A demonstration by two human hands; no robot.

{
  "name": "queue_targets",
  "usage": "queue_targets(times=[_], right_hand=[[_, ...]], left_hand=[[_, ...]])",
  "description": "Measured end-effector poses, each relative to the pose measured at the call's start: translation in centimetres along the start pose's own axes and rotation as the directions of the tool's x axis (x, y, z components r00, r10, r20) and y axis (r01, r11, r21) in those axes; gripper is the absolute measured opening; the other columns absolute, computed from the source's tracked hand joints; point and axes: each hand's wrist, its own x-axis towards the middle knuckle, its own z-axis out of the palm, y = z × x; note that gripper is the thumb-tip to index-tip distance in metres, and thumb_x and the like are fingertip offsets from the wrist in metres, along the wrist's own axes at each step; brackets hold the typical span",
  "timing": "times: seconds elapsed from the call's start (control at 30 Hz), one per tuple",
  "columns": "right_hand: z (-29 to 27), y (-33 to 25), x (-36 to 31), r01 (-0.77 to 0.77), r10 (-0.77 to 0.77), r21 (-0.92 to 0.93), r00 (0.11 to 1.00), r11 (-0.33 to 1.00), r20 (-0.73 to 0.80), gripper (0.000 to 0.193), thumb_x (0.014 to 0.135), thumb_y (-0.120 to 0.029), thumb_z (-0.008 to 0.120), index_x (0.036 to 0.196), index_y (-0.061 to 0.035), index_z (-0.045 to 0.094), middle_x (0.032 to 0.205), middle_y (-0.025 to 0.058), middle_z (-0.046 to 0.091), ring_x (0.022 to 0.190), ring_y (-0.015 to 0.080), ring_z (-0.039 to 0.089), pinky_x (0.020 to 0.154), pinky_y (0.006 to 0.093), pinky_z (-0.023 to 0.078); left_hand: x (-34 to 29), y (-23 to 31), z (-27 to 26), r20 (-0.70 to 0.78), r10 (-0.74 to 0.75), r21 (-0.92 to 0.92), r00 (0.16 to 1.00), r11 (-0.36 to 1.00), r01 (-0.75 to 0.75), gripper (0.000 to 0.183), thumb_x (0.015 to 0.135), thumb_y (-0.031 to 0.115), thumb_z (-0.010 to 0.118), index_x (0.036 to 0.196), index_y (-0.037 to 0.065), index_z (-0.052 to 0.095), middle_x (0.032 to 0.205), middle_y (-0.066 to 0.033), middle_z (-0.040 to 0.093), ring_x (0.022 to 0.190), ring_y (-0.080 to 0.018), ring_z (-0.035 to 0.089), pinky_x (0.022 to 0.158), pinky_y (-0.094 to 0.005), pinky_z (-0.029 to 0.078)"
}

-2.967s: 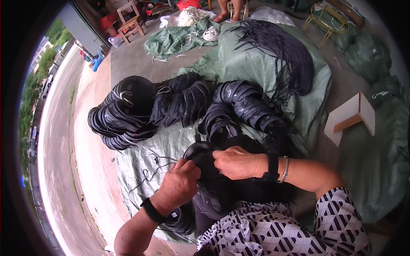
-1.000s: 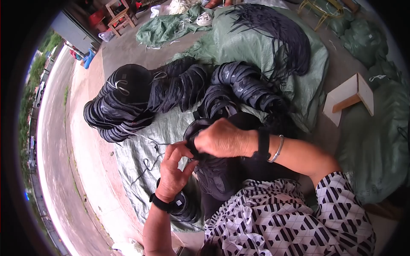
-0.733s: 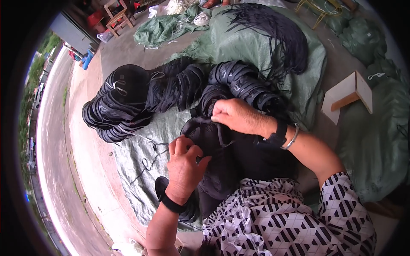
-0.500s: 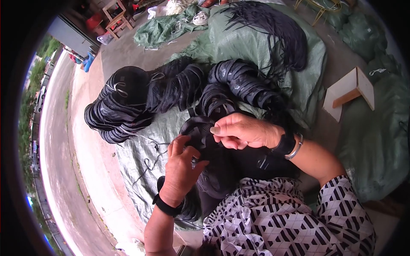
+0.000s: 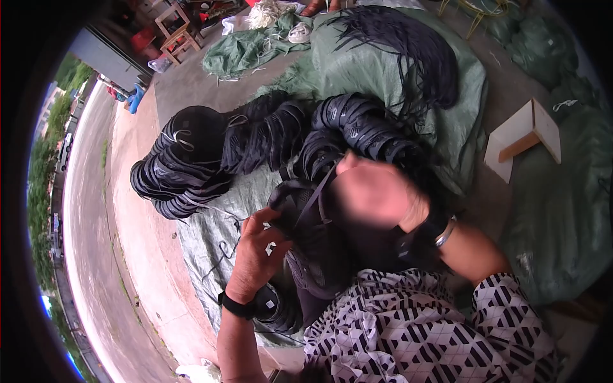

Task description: The recorder is lacing a black shoe as part of a larger assembly process.

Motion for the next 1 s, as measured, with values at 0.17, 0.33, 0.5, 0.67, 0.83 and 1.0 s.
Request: queue_targets(times=[0.17, 0.33, 0.5, 0.67, 0.83, 1.0], right_hand=[[0.1, -14.1, -6.5, 0.521, -0.522, -0.028, 0.852, 0.853, -0.035, 0.017, 0.096, -0.016, 0.042, 0.087, -0.0039, 0.051, 0.056, -0.0054, 0.036, 0.042, 0.0063, 0.028, 0.043, 0.0221, 0.023], [7.1, -24.2, -14.0, 0.644, -0.641, 0.001, 0.761, 0.765, -0.095, 0.016, 0.096, -0.009, 0.037, 0.085, -0.0014, 0.047, 0.050, -0.0045, 0.031, 0.040, 0.0063, 0.025, 0.044, 0.0232, 0.020], [18.8, -19.2, -11.6, 0.525, -0.496, -0.091, 0.839, 0.847, 0.224, 0.013, 0.098, -0.011, 0.034, 0.098, -0.0017, 0.043, 0.052, -0.0018, 0.032, 0.040, 0.0075, 0.025, 0.043, 0.0240, 0.020], [23.5, -13.4, -7.1, 0.628, -0.544, -0.063, 0.716, 0.776, 0.438, 0.021, 0.099, -0.023, 0.040, 0.100, -0.0044, 0.049, 0.060, -0.0035, 0.047, 0.042, 0.0069, 0.035, 0.040, 0.0210, 0.029], [23.0, -12.8, -7.0, 0.608, -0.495, -0.061, 0.697, 0.791, 0.519, 0.022, 0.099, -0.025, 0.040, 0.102, -0.0043, 0.048, 0.061, -0.0037, 0.048, 0.042, 0.0091, 0.035, 0.039, 0.0221, 0.029], [18.3, -14.1, -8.8, 0.557, -0.625, -0.743, 0.741, 0.370, 0.245, 0.019, 0.096, -0.021, 0.046, 0.100, -0.0041, 0.053, 0.094, 0.0069, 0.052, 0.070, 0.0113, 0.045, 0.062, 0.0251, 0.038]], left_hand=[[-0.4, -0.9, -0.6, 0.010, 0.041, -0.018, 0.999, 0.999, -0.041, 0.017, 0.064, -0.001, 0.075, 0.071, 0.005, 0.062, 0.116, -0.0119, 0.056, 0.116, -0.0306, 0.048, 0.096, -0.0386, 0.039], [0.8, -0.9, -1.6, -0.016, 0.024, -0.181, 1.000, 0.983, -0.027, 0.015, 0.069, -0.005, 0.070, 0.080, 0.004, 0.064, 0.101, -0.0103, 0.062, 0.098, -0.0260, 0.059, 0.087, -0.0335, 0.044], [3.5, 1.7, -0.2, -0.160, 0.024, -0.128, 0.987, 0.991, -0.045, 0.020, 0.077, 0.002, 0.066, 0.096, 0.005, 0.065, 0.104, -0.0107, 0.062, 0.100, -0.0236, 0.057, 0.086, -0.0311, 0.044], [5.1, 4.7, 0.9, 0.321, 0.146, -0.751, 0.936, 0.642, 0.157, 0.024, 0.094, 0.019, 0.054, 0.107, 0.001, 0.063, 0.097, -0.0039, 0.064, 0.089, -0.0138, 0.054, 0.079, -0.0278, 0.043], [3.3, 3.1, -0.7, 0.328, -0.100, -0.704, 0.939, 0.638, 0.314, 0.027, 0.096, 0.027, 0.048, 0.096, 0.004, 0.063, 0.079, 0.0007, 0.059, 0.068, -0.0059, 0.047, 0.060, -0.0197, 0.038], [-0.3, -1.7, -0.5, -0.067, -0.533, -0.997, 0.844, 0.060, -0.041, 0.021, 0.098, 0.028, 0.043, 0.088, 0.011, 0.053, 0.068, 0.0034, 0.046, 0.050, -0.0053, 0.033, 0.043, -0.0188, 0.026]])
